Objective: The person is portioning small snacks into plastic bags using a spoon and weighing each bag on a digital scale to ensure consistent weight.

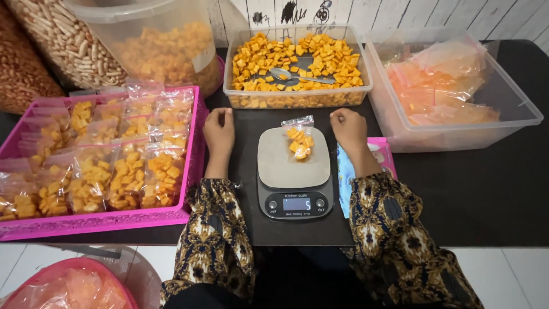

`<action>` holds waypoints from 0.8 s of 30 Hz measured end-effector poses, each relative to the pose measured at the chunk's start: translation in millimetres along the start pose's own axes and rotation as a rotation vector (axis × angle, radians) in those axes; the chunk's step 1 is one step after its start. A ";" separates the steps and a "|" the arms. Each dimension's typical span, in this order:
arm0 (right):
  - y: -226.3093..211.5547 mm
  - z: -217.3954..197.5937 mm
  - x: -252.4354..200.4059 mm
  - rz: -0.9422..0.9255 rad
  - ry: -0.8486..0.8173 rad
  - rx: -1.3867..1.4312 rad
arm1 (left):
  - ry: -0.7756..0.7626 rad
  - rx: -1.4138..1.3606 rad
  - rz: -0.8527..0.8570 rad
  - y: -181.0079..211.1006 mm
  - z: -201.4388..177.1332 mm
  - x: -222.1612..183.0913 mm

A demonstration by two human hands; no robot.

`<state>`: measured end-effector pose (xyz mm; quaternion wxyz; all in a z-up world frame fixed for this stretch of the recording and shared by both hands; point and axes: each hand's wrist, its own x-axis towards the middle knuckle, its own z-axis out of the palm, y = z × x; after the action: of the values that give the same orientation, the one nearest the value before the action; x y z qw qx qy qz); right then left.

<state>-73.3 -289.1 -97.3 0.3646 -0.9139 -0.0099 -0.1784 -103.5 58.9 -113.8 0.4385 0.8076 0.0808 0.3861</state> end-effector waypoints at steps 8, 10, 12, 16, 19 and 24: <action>-3.5 -4.5 -3.4 -0.015 0.013 0.020 | 0.024 -0.020 -0.002 5.1 -1.7 -1.0; -2.9 -3.3 -3.1 -0.021 0.009 0.025 | 0.029 -0.014 -0.006 5.5 -2.7 -0.8; -1.4 -2.5 -2.0 -0.016 0.028 0.049 | 0.028 -0.017 -0.002 6.1 -1.8 0.2; -5.9 -5.1 -5.0 -0.012 0.031 0.051 | 0.026 -0.018 0.006 10.6 -3.5 -1.1; -9.0 -6.5 -5.9 -0.011 0.023 0.072 | 0.020 -0.036 -0.006 12.5 -5.5 -1.3; -11.4 -7.7 -6.7 0.008 0.026 0.098 | 0.013 -0.024 0.007 12.1 -4.9 -2.2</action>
<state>-83.7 -285.1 -86.8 0.4098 -0.8925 -0.0104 -0.1880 -110.9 53.7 -104.1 0.4463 0.8000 0.0764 0.3938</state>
